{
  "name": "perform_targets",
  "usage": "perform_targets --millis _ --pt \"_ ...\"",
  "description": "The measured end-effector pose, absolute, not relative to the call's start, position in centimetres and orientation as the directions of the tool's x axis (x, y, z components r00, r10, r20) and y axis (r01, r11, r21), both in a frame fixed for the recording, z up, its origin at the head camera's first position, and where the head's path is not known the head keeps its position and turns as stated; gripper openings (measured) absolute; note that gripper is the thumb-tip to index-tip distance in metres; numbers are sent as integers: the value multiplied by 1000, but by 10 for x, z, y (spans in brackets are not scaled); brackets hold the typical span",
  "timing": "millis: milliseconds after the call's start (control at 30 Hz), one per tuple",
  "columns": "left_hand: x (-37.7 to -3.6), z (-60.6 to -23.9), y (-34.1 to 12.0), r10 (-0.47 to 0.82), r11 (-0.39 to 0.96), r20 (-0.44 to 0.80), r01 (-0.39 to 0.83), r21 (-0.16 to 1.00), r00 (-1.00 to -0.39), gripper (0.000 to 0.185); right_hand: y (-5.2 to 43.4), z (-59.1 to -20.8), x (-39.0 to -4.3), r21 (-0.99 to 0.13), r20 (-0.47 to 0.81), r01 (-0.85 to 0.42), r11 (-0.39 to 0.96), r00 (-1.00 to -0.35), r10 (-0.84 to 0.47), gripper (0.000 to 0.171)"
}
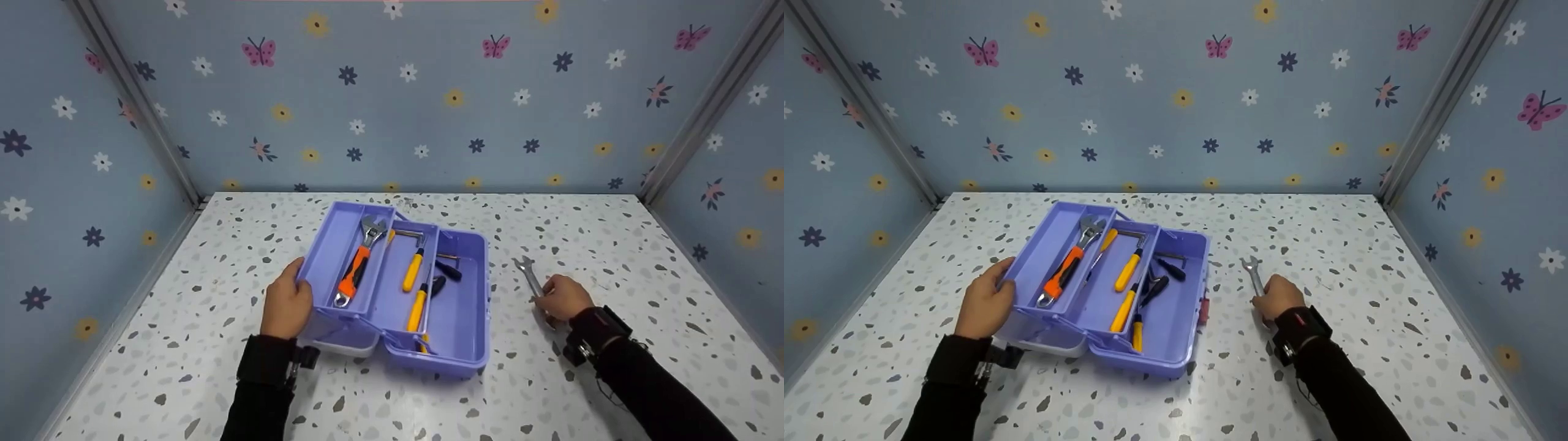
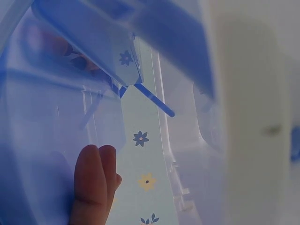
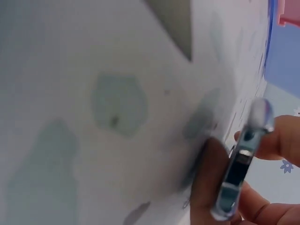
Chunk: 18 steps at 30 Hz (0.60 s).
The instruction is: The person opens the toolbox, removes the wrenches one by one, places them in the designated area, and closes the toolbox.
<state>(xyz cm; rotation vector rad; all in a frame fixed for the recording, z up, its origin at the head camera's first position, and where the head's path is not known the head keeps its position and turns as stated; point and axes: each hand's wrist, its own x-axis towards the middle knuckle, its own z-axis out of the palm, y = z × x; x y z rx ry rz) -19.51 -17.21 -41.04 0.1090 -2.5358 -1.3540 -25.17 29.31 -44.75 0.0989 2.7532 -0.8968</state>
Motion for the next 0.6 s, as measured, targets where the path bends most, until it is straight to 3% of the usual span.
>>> perform_targets --millis 200,600 --pt "-194 -410 -171 -197 560 213 68 826 -957 49 291 -446 -253 -506 -259 159 848 -965 26 20" --pt "-194 -410 -172 -191 566 205 62 822 -960 49 294 -449 -252 -508 -239 124 853 -971 -1 16"
